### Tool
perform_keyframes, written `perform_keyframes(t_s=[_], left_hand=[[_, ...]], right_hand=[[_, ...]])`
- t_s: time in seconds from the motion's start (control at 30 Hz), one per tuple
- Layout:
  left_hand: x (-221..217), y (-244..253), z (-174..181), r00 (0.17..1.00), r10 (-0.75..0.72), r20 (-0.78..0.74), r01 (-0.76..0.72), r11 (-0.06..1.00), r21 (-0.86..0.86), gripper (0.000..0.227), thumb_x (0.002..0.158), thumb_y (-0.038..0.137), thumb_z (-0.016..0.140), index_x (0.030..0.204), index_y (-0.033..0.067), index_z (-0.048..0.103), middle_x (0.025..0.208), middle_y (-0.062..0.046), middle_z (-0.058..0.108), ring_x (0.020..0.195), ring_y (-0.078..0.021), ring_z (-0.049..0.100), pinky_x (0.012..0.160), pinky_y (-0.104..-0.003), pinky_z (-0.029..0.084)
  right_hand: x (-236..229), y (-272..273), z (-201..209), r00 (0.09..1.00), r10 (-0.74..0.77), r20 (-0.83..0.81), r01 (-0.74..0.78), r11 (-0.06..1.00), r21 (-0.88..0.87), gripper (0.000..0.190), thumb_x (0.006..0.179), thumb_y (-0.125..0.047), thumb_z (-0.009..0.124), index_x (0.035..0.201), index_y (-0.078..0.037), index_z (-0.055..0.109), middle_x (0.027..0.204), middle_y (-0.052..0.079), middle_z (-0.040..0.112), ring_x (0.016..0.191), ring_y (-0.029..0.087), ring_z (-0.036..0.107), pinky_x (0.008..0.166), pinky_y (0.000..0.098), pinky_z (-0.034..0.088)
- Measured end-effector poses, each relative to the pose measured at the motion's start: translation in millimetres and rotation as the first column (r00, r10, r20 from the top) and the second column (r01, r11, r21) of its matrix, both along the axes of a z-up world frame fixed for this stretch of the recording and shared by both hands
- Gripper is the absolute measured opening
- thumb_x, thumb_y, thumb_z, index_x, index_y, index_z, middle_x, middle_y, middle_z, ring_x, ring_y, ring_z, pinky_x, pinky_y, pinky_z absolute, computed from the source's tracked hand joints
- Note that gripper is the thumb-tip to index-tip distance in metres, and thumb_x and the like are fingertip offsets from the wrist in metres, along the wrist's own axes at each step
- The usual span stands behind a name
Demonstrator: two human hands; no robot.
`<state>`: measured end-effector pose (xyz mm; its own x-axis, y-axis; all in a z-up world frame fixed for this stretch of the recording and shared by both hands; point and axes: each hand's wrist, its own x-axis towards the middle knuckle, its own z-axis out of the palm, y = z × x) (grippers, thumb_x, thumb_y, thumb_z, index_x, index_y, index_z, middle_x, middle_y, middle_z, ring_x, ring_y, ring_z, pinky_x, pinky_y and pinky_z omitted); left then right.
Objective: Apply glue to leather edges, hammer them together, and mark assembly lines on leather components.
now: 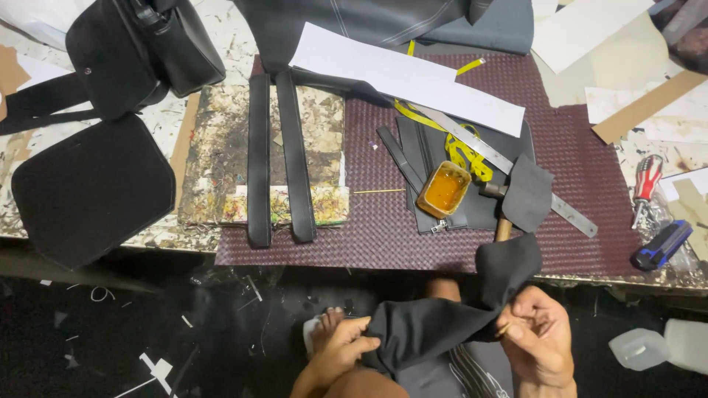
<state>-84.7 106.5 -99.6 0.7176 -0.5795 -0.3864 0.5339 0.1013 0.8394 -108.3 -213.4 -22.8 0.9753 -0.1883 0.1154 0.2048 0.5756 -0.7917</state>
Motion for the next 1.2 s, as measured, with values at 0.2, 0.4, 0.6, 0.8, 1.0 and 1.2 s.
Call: perform_keyframes(t_s=[0.2, 0.4, 0.6, 0.8, 1.0, 1.2], left_hand=[[4.3, 13.1, 26.0, 0.909, -0.406, 0.093, 0.246, 0.702, 0.668, 0.025, 0.096, 0.034, 0.053, 0.085, 0.0138, 0.043, 0.136, -0.021, 0.025, 0.14, -0.0349, 0.026, 0.12, -0.047, 0.012], [18.0, 10.9, 50.4, 0.816, -0.499, 0.29, 0.088, 0.603, 0.793, 0.034, 0.098, 0.037, 0.047, 0.121, 0.0123, 0.042, 0.128, -0.01, 0.051, 0.122, -0.0334, 0.049, 0.1, -0.055, 0.038], [58.5, -19.0, 111.8, 0.732, -0.121, 0.67, -0.168, 0.922, 0.35, 0.072, 0.098, 0.043, 0.053, 0.153, 0.0005, 0.035, 0.156, -0.02, 0.047, 0.145, -0.0314, 0.046, 0.118, -0.04, 0.032], [74.7, -45.0, 99.2, 0.871, 0.007, 0.492, 0.015, 0.999, -0.04, 0.043, 0.093, 0.039, 0.065, 0.116, 0.0017, 0.065, 0.107, -0.003, 0.069, 0.099, -0.012, 0.061, 0.089, -0.03, 0.051], [65.9, -35.6, 97.6, 0.864, 0.386, 0.324, -0.332, 0.919, -0.21, 0.018, 0.094, 0.015, 0.067, 0.099, -0.0016, 0.072, 0.094, -0.008, 0.075, 0.085, -0.0147, 0.068, 0.079, -0.028, 0.055], [62.8, -34.7, 128.7, 0.797, 0.524, 0.301, -0.419, 0.838, -0.349, 0.022, 0.099, 0.012, 0.059, 0.105, -0.0055, 0.07, 0.102, -0.014, 0.074, 0.095, -0.0219, 0.069, 0.089, -0.033, 0.054]], right_hand=[[9.5, 19.6, 7.5, 0.979, 0.198, -0.043, -0.199, 0.98, -0.023, 0.028, 0.076, 0.004, 0.082, 0.093, 0.004, 0.06, 0.078, 0.021, 0.075, 0.063, 0.02, 0.073, 0.059, 0.0251, 0.059], [27.1, 39.2, 23.3, 0.948, 0.308, -0.073, -0.314, 0.945, -0.092, 0.03, 0.075, -0.002, 0.089, 0.086, 0.003, 0.062, 0.074, 0.02, 0.075, 0.064, 0.02, 0.074, 0.058, 0.0282, 0.061], [28.9, 52.0, 24.9, 0.897, 0.43, -0.105, -0.439, 0.894, -0.087, 0.029, 0.075, 0.0, 0.09, 0.086, 0.004, 0.063, 0.075, 0.02, 0.073, 0.067, 0.022, 0.074, 0.059, 0.0317, 0.063], [29.6, 62.4, 30.0, 0.853, 0.502, -0.143, -0.518, 0.848, -0.109, 0.028, 0.076, -0.001, 0.091, 0.085, 0.004, 0.065, 0.077, 0.017, 0.073, 0.068, 0.024, 0.076, 0.06, 0.0328, 0.064], [26.9, 59.8, 20.1, 0.87, 0.448, -0.205, -0.483, 0.858, -0.176, 0.027, 0.078, -0.003, 0.089, 0.089, 0.003, 0.065, 0.078, 0.017, 0.074, 0.07, 0.021, 0.073, 0.065, 0.0303, 0.06], [29.9, 65.8, 29.7, 0.882, 0.369, -0.293, -0.46, 0.813, -0.358, 0.019, 0.076, -0.001, 0.088, 0.085, -0.001, 0.071, 0.077, 0.013, 0.079, 0.071, 0.019, 0.077, 0.067, 0.0286, 0.063]])
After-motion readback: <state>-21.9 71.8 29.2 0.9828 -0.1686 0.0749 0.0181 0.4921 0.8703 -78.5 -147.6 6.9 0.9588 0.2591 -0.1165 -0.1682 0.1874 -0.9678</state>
